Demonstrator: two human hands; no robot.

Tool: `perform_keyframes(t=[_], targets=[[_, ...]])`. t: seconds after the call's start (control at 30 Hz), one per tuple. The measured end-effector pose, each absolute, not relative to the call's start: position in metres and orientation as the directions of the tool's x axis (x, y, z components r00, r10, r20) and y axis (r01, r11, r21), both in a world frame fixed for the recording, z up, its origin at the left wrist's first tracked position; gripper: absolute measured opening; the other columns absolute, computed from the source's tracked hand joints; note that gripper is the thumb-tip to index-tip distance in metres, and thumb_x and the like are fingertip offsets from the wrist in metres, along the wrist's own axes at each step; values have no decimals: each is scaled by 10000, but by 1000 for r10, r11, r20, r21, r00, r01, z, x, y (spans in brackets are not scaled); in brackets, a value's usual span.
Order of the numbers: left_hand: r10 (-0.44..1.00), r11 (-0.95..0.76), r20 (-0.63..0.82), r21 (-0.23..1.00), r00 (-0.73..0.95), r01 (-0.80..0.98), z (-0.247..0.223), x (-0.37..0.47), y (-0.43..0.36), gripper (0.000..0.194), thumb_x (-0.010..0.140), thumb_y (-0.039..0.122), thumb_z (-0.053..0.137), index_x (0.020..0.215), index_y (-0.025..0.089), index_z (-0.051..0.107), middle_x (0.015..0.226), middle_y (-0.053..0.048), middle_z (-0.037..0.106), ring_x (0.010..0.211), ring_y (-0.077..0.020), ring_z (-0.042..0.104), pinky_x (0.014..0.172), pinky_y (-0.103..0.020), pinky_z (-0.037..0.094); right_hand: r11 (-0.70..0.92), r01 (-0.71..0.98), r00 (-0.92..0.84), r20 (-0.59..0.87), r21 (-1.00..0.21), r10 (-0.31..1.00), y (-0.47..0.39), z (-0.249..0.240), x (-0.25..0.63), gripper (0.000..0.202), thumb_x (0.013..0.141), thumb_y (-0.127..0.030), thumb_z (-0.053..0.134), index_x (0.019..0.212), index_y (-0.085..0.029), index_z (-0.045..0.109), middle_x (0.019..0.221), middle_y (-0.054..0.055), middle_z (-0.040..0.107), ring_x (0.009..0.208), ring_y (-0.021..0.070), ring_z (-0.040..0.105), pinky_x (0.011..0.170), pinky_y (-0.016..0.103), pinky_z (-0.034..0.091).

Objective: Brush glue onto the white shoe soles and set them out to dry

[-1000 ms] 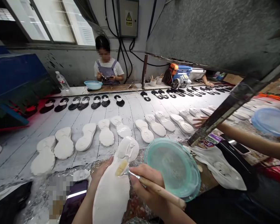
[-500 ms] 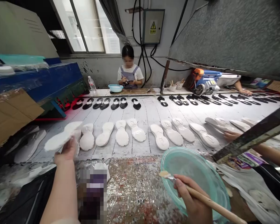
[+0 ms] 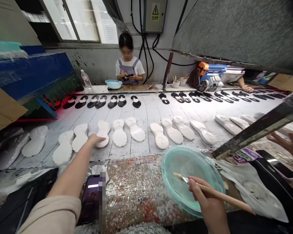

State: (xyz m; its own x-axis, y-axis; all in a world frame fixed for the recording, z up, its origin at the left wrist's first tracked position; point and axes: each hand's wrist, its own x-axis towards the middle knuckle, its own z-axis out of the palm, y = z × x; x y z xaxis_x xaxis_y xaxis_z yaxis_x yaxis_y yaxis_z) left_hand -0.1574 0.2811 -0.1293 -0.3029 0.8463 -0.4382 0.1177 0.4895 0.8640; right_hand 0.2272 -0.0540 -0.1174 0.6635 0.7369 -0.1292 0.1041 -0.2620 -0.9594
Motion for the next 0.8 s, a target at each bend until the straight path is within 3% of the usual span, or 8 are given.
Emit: perform_keyframes(t=[0.1, 0.2, 0.33, 0.4, 0.47, 0.6, 0.7, 0.8], targets=[[809, 532, -517, 846, -278, -25, -113, -148, 273, 233, 887, 244, 623, 1069, 100, 603, 1027, -74, 635, 863, -147, 623, 752, -315, 553, -404, 283, 659, -129, -870, 741, -52, -115, 225, 436, 768, -611, 603, 784, -179, 662, 630, 23, 580, 630, 158, 541, 611, 261, 409], [869, 435, -473, 870, -146, -230, -96, -130, 237, 237, 891, 214, 547, 1106, 132, 605, 1052, -85, 670, 871, -168, 657, 763, -334, 569, -444, 342, 607, -166, -828, 777, -45, -121, 220, 418, 721, -614, 621, 690, -201, 679, 608, 30, 612, 650, 200, 577, 650, 289, 385], [949, 279, -316, 834, 3, -475, -87, -90, 163, 571, 888, 603, 389, 1281, 230, 568, 1248, -105, 650, 1035, -310, 672, 824, -472, 584, -435, 327, 587, -180, -839, 789, -42, -122, 223, 407, 709, -614, 650, 670, -211, 690, 583, 28, 604, 614, 196, 559, 618, 278, 364], [895, 435, -384, 640, 227, -634, -92, -64, 130, 637, 832, 618, 490, 1328, 222, 544, 1159, -146, 686, 991, -333, 690, 729, -420, 594, -420, 304, 596, -173, -855, 784, -45, -120, 228, 415, 728, -614, 651, 694, -202, 687, 566, 25, 579, 583, 173, 527, 580, 261, 354], [805, 584, -484, 551, 342, -596, -101, -36, 107, 584, 857, 516, 502, 1299, 138, 557, 963, -176, 718, 835, -320, 715, 625, -405, 585, -383, 262, 568, -179, -886, 803, -48, -119, 231, 452, 732, -617, 659, 635, -176, 640, 511, 14, 516, 510, 129, 456, 514, 237, 315], [690, 713, -576, 439, 438, -546, -118, 12, 89, 470, 900, 352, 476, 1274, 86, 575, 906, -170, 733, 804, -284, 725, 705, -400, 592, -249, 140, 500, -149, -958, 853, -51, -118, 222, 473, 843, -591, 570, 696, -142, 571, 478, -32, 407, 423, 60, 324, 416, 191, 233], [669, 732, -584, 408, 461, -546, -118, 32, 86, 425, 910, 329, 500, 1252, 97, 599, 905, -142, 745, 817, -257, 729, 764, -364, 587, -79, 126, 490, -7, -989, 871, -49, -116, 205, 396, 901, -525, 531, 902, -138, 614, 577, -5, 530, 507, 91, 485, 459, 190, 383], [661, 744, -564, 405, 495, -531, -108, 36, 86, 427, 891, 374, 570, 1215, 104, 634, 916, -132, 752, 836, -255, 731, 799, -353, 583, 89, 214, 471, 183, -973, 863, -44, -112, 186, 250, 853, -389, 648, 934, -155, 681, 763, 49, 678, 675, 124, 628, 603, 212, 515]])
